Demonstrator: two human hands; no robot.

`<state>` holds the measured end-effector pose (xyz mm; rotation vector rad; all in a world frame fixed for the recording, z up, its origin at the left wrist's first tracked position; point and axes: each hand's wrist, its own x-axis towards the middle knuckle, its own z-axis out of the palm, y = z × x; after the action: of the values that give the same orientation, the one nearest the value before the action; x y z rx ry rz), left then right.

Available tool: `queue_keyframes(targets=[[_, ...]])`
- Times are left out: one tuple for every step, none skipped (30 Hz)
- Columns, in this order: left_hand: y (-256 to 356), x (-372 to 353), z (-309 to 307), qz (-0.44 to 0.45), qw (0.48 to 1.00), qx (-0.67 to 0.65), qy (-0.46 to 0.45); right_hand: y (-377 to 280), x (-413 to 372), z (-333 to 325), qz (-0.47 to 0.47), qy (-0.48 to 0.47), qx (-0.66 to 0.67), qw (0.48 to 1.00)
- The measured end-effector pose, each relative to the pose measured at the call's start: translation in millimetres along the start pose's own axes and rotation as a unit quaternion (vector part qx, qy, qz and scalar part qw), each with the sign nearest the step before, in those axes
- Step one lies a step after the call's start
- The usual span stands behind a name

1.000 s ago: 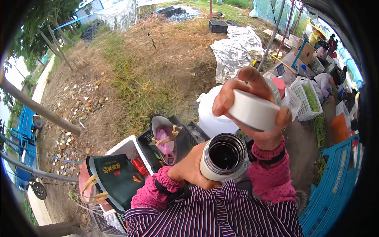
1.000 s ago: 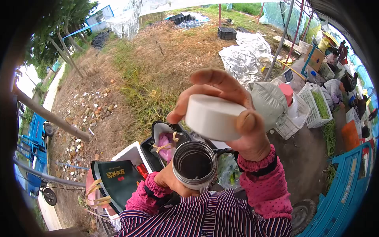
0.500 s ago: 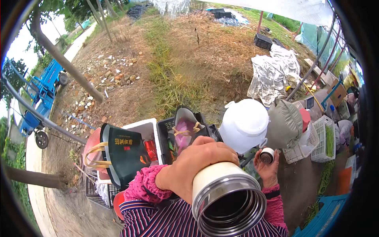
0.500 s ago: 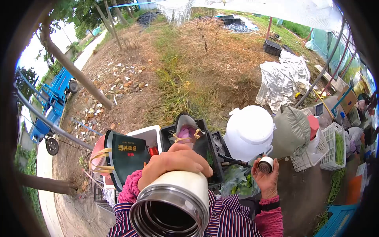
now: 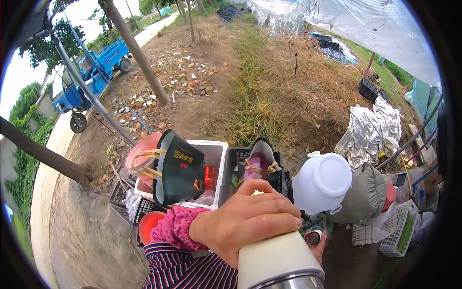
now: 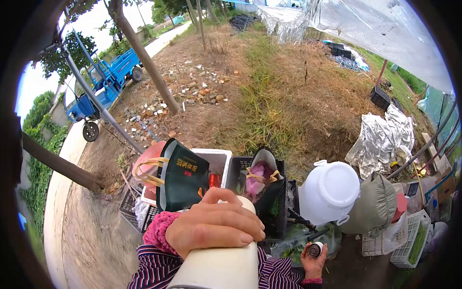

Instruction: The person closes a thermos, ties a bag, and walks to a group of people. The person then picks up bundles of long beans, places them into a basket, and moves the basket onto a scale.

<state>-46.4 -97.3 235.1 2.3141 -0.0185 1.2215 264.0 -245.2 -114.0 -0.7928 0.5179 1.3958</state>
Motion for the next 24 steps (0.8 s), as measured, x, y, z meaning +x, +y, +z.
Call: queue_keyframes(targets=[[1, -1, -1, 0.006, 1.000, 0.012, 0.000, 4, 3, -1, -0.003, 0.003, 0.004, 1.000], [1, -1, -3, 0.013, 1.000, 0.023, 0.000, 9, 5, -1, -0.007, 0.007, 0.008, 1.000], [2, -1, -5, 0.020, 0.999, 0.034, -0.001, 13, 5, -1, -0.001, 0.004, 0.011, 1.000], [2, 0, -8, 0.028, 0.999, 0.043, -0.002, 16, 6, 0, 0.004, 0.001, 0.014, 1.000], [3, 1, -11, 0.038, 0.998, 0.052, -0.003, 19, 7, 1, 0.008, -0.003, 0.017, 1.000], [4, 2, -14, 0.046, 0.997, 0.061, -0.004, 20, 8, 0, 0.010, -0.009, 0.019, 1.000], [6, 3, -18, 0.052, 0.996, 0.067, -0.003, 20, 9, -2, 0.012, -0.015, 0.019, 1.000], [8, 5, -21, 0.058, 0.996, 0.075, -0.002, 20, 10, -2, 0.014, -0.022, 0.018, 1.000], [10, 6, -24, 0.065, 0.994, 0.083, -0.001, 22, 9, -1, -0.003, -0.026, 0.001, 1.000], [12, 5, -27, 0.069, 0.993, 0.092, 0.000, 22, 5, 0, -0.019, -0.029, -0.017, 0.999], [14, 5, -29, 0.072, 0.992, 0.101, 0.000, 23, 3, 0, -0.035, -0.032, -0.035, 0.998], [17, 5, -30, 0.071, 0.992, 0.107, 0.006, 23, 5, -4, -0.023, -0.032, -0.025, 0.999], [20, 5, -32, 0.069, 0.991, 0.113, 0.013, 22, 8, -11, -0.011, -0.033, -0.015, 0.999], [24, 7, -32, 0.062, 0.991, 0.117, 0.024, 22, 13, -14, 0.001, -0.035, -0.005, 0.999], [28, 7, -33, 0.055, 0.991, 0.120, 0.035, 23, 13, -12, 0.004, -0.035, -0.004, 0.999], [31, 7, -35, 0.060, 0.989, 0.127, 0.038, 25, 11, -11, 0.006, -0.033, -0.003, 0.999], [33, 7, -37, 0.064, 0.988, 0.133, 0.041, 27, 10, -10, 0.009, -0.031, -0.002, 0.999], [34, 7, -39, 0.069, 0.987, 0.140, 0.044, 28, 9, -8, 0.010, -0.027, -0.003, 1.000], [36, 6, -41, 0.072, 0.986, 0.146, 0.047, 29, 7, -5, 0.011, -0.021, -0.004, 1.000], [38, 6, -43, 0.074, 0.984, 0.152, 0.050, 31, 6, -3, 0.011, -0.016, -0.005, 1.000], [39, 6, -44, 0.077, 0.983, 0.158, 0.053, 32, 5, -1, 0.008, -0.019, -0.008, 1.000], [40, 5, -45, 0.080, 0.982, 0.162, 0.060, 34, 4, 0, 0.006, -0.022, -0.011, 1.000], [41, 4, -46, 0.083, 0.980, 0.167, 0.066, 36, 4, 2, 0.003, -0.026, -0.014, 1.000], [41, 4, -48, 0.087, 0.979, 0.172, 0.073, 37, 3, 3, 0.003, -0.026, -0.016, 1.000]])
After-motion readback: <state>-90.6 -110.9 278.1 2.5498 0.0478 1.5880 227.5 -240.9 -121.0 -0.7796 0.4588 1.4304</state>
